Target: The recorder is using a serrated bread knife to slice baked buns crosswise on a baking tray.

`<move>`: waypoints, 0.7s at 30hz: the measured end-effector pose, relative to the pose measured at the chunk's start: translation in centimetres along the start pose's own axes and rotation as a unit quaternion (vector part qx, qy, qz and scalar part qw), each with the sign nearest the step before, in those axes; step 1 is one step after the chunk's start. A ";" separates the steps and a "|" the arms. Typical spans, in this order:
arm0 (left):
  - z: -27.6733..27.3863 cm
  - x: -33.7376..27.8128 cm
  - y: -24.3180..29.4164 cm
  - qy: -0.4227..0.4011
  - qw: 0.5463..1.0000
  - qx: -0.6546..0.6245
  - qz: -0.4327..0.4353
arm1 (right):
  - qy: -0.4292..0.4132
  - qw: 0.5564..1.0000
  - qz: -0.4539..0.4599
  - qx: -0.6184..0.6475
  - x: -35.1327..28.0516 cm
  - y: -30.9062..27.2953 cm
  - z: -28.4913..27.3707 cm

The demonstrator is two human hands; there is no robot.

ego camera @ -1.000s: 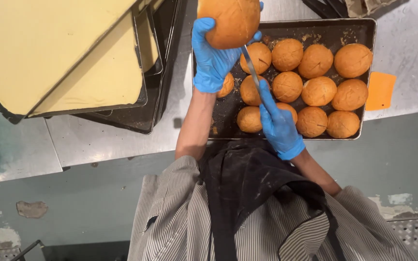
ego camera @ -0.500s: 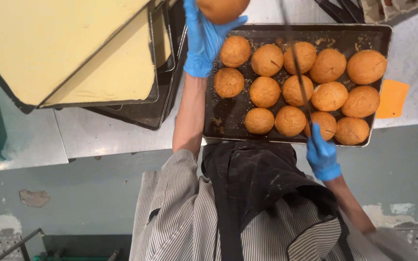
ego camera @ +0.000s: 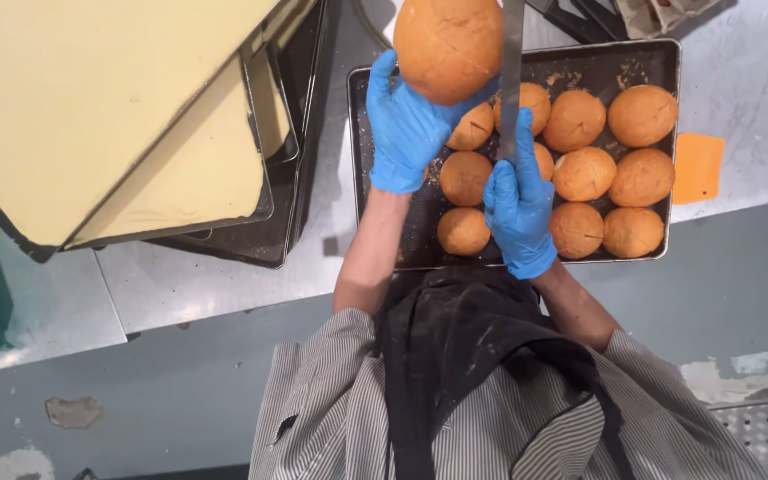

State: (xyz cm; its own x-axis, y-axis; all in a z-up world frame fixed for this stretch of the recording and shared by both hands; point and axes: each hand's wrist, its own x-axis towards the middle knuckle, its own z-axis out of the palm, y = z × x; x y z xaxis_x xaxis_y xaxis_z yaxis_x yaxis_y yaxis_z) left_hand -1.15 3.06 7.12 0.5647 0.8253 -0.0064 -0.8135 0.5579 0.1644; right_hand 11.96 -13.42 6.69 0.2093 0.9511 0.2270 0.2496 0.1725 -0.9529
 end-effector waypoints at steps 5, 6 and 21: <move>2.2 -0.9 -1.3 0.055 0.996 -0.069 -0.021 | 0.006 0.999 0.002 0.039 -0.6 -0.8 -0.4; 1.7 -0.8 -1.7 0.059 0.996 -0.071 -0.022 | 0.007 0.999 0.006 0.038 -0.9 -1.3 -0.7; -2.7 -0.5 -1.7 0.096 0.993 -0.021 0.057 | -0.060 0.992 0.033 -0.108 -0.8 -3.4 -1.6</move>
State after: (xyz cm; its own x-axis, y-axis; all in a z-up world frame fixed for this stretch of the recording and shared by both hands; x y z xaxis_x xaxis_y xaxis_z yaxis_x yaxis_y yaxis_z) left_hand -0.41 1.98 4.21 0.4343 0.8827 -0.1793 -0.8781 0.4593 0.1343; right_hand 12.47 -15.21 10.11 0.1203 0.9844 0.1285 0.4385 0.0634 -0.8965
